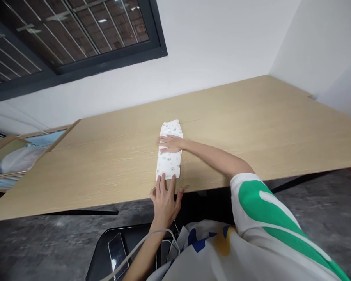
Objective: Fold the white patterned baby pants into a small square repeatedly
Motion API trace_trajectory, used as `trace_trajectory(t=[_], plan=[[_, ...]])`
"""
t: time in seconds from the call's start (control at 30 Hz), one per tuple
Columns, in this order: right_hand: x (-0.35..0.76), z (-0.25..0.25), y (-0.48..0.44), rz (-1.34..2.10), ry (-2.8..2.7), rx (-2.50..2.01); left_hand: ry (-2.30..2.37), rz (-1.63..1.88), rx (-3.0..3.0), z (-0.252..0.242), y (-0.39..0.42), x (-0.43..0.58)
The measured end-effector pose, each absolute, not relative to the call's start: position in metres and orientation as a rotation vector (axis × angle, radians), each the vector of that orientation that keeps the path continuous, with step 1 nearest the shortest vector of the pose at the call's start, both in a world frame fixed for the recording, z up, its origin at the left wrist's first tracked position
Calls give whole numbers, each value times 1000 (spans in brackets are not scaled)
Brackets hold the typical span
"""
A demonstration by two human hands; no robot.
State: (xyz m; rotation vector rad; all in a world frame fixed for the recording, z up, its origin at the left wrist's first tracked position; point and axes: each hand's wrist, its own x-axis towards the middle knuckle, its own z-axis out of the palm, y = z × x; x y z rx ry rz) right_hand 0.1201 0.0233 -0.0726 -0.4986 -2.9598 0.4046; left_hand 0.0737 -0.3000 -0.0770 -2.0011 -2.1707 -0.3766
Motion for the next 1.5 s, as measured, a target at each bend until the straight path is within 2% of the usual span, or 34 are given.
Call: trace_trajectory(t=[0.27,0.43,0.53,0.7,0.93,1.1,1.3,1.4,1.5], plan=[[105,-75,101,306,-2859,-843,-2152,-358,-1981,-79,-301,72],[102,-67,107,273,-2779,-965,-2117,-351,-1978,-81,-302,68],[103,-59,96,137,-2694,-980,-2099,-356,-1972,-82,-301,66],[117,-38,40,-17,-2609,-782,-2081,-380,-1973,-83,-301,67],[189,-16,-96,301,-2612,-523,-1963,-431,-2011,-92,-318,67],[244,-38,-177,449,-2699,-397,-1871,-505,-2121,-93,-328,46],[271,-75,-226,196,-2614,-476,-1638,-741,-2477,-78,-331,23],[279,-72,-243,153,-2519,-487,-1462,-935,-2621,-61,-337,24],[287,-52,-259,258,-2509,-460,-1243,-1217,-2672,-44,-346,30]])
